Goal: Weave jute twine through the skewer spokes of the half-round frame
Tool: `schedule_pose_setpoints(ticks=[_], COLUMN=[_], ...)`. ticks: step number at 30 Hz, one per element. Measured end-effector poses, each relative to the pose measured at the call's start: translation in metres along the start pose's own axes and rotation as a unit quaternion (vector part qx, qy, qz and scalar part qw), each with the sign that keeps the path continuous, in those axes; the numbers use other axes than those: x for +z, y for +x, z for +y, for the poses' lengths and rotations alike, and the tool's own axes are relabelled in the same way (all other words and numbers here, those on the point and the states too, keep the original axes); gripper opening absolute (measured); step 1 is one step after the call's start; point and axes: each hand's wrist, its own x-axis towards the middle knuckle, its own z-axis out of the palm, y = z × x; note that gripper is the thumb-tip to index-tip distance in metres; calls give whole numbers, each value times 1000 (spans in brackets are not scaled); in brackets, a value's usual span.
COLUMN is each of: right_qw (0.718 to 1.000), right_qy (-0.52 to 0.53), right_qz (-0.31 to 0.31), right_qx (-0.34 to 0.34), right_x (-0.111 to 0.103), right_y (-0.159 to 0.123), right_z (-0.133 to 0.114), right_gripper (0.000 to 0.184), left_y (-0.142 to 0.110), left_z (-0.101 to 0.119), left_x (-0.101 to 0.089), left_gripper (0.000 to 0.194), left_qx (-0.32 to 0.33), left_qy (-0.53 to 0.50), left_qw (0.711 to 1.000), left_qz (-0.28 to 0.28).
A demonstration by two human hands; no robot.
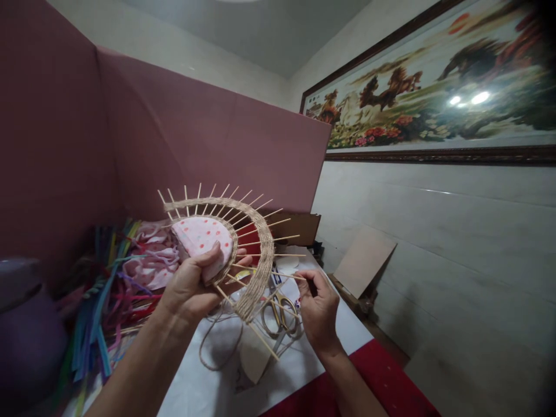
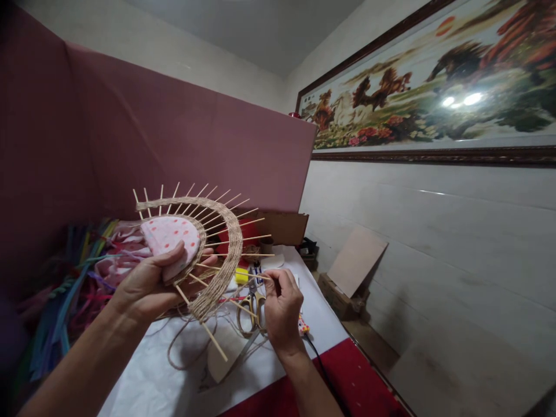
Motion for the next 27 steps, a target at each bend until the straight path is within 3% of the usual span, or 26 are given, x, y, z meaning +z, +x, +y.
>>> schedule_pose_setpoints(ticks=[10,19,27], right_qw=[1000,992,984], right_qy=[4,-55,-74], right_qz=[-24,99,122], right_qx=[6,-47,-102], right_x=[2,-2,-2], right_y=[-5,-14,-9], right_z=[-1,1,2], right_gripper=[16,9,6], left_y=[0,1,1], left_z=[2,3,2], left_x=[1,0,0], left_gripper=[35,35,35], left_qx=[1,14,20], left_qy=[-11,-4,7], left_qw=[1000,1000,1000], left_qz=[-1,10,19])
